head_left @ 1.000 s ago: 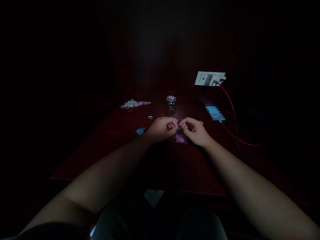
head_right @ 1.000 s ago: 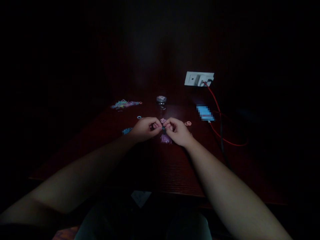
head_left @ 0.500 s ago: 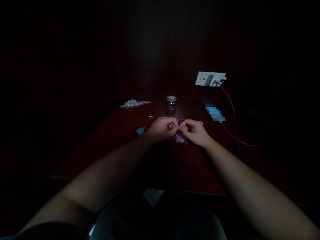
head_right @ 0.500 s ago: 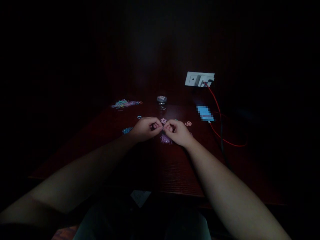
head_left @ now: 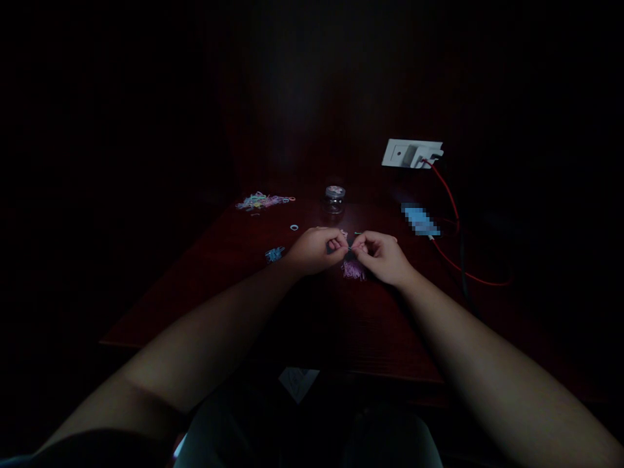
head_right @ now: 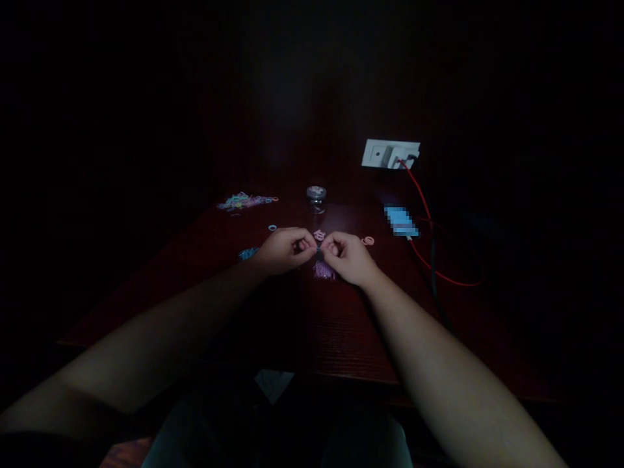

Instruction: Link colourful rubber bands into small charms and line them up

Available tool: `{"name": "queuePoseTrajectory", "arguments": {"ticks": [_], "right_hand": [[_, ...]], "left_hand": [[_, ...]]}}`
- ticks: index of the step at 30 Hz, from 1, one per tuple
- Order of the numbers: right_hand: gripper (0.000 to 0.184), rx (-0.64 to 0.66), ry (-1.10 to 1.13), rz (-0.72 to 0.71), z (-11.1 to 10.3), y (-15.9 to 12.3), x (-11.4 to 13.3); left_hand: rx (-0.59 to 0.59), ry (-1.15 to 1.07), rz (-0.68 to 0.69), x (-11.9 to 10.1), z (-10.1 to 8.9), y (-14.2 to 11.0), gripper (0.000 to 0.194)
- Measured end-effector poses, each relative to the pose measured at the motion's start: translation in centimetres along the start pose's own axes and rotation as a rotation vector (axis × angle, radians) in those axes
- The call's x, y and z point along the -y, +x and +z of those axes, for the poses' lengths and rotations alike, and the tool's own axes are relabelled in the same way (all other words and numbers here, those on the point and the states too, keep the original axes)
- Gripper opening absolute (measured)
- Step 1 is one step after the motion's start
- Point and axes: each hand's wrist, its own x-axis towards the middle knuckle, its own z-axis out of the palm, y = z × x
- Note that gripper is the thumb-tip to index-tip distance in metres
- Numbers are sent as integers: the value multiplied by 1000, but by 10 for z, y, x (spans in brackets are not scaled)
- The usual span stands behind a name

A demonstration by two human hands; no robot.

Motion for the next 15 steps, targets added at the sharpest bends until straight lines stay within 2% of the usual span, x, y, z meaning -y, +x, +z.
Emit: {"name": "queuePoseTrajectory", "arguments": {"ticks": [15], "right_hand": [[13,-4,30,4,0,0,1]], "left_hand": [[21,36,38,2,0,1,8]]}}
